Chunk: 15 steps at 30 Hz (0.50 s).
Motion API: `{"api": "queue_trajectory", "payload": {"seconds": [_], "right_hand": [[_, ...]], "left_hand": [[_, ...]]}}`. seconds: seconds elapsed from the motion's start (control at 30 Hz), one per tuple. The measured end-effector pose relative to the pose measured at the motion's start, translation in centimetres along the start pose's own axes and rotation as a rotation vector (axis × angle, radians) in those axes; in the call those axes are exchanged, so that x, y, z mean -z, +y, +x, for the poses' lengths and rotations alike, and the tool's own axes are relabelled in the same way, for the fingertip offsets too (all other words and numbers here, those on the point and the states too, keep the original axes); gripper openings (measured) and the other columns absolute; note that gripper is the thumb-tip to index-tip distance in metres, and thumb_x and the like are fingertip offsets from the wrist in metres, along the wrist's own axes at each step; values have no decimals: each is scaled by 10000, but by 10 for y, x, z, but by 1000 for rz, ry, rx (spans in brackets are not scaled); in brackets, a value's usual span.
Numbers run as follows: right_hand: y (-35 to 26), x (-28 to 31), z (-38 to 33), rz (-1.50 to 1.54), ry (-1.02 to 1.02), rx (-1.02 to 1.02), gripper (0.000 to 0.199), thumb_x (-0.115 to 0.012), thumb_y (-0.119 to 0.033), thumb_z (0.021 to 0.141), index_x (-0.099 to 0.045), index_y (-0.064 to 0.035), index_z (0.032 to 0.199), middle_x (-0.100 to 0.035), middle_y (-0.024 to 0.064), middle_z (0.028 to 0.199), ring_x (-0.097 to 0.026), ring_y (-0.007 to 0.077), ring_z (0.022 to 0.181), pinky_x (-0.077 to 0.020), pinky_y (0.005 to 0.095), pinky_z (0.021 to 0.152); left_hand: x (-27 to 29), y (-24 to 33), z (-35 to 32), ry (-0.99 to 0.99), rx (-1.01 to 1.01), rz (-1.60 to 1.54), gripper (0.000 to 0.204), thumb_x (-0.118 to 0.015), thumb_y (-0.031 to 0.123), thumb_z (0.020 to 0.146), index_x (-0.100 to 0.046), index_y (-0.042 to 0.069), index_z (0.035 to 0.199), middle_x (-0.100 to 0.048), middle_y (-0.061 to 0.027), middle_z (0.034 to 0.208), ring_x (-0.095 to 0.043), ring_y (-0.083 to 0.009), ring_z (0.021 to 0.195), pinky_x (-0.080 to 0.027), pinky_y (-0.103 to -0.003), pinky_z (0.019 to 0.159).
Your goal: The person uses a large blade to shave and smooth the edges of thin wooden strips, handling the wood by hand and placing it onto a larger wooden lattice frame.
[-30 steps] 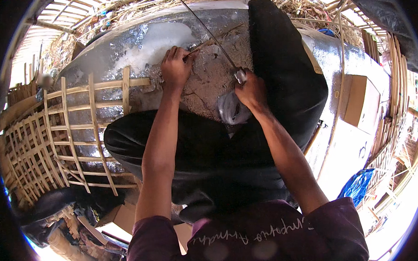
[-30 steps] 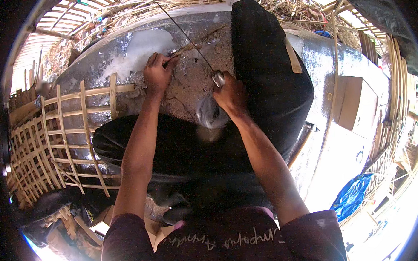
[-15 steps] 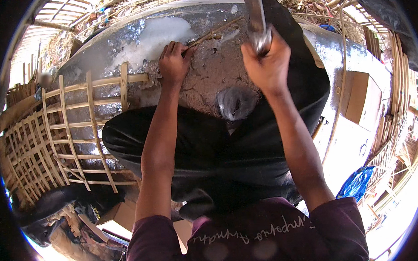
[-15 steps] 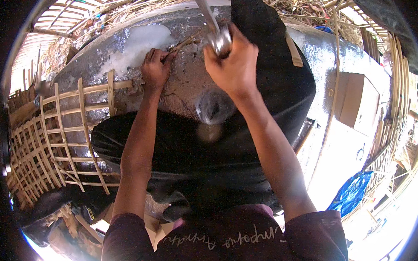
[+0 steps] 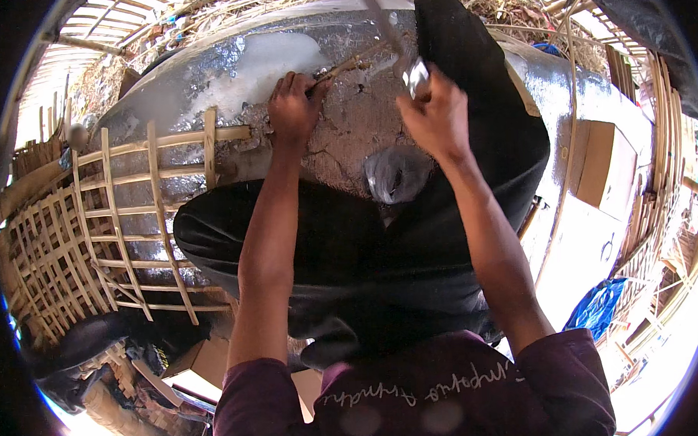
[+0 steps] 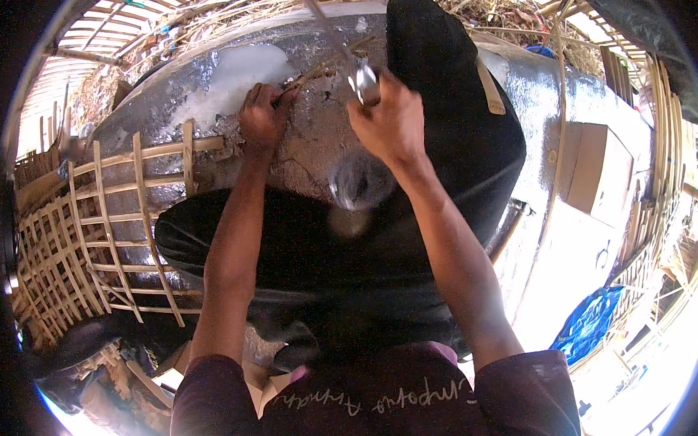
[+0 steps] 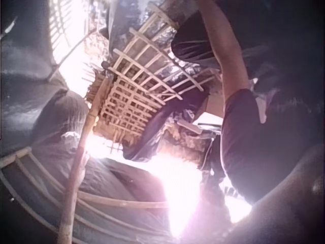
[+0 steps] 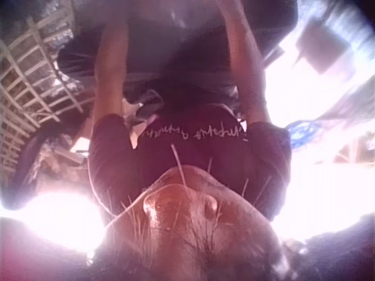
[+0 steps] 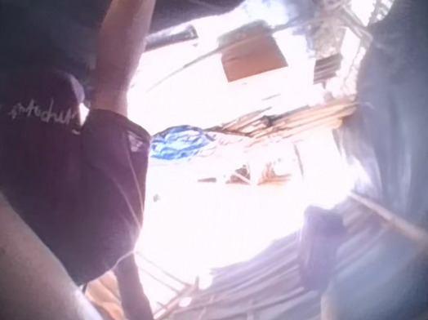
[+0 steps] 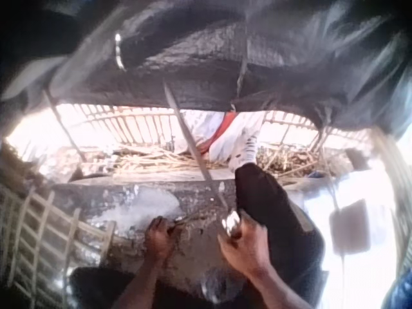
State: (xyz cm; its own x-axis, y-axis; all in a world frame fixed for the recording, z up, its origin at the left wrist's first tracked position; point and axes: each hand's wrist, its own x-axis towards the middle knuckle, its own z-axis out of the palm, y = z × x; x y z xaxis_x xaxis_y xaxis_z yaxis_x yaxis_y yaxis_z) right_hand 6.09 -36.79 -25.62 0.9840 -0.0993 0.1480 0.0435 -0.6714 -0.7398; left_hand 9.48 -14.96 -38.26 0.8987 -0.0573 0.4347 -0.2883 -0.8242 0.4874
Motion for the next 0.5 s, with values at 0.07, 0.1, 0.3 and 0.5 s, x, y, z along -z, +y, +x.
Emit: {"api": "queue_trajectory", "payload": {"seconds": [0.07,0.1,0.3,0.5], "right_hand": [[-25,11,17,106,48,67,167,-670,-88,720,-567,2,815,-587,82,594,-579,136,526,-451,295,501],[-23,9,15,105,46,64,167,-670,-88,720,-567,2,815,-587,82,594,-579,136,526,-451,295,501],[56,-35,-55,-142,-251,-343,305,-642,-118,697,-643,-61,997,-658,204,930,-624,391,925,-503,433,773],[36,-11,-35,-146,-328,-352,297,-638,-178,711,-615,-8,954,-649,222,868,-621,401,884,-501,428,744]], "left_hand": [[3,1,-1,-21,41,-2,302,-711,350,792,-614,65,779,-608,-74,782,-615,-296,761,-500,-410,654],[3,0,-1,-22,38,-6,299,-710,350,793,-614,67,783,-607,-76,783,-614,-296,768,-499,-409,660],[-2,-1,1,-15,3,1,313,-696,370,799,-608,71,778,-604,-76,785,-610,-295,758,-497,-405,657],[0,0,3,-27,31,74,286,-692,348,793,-599,78,778,-590,-75,806,-596,-294,774,-491,-416,652]]}}
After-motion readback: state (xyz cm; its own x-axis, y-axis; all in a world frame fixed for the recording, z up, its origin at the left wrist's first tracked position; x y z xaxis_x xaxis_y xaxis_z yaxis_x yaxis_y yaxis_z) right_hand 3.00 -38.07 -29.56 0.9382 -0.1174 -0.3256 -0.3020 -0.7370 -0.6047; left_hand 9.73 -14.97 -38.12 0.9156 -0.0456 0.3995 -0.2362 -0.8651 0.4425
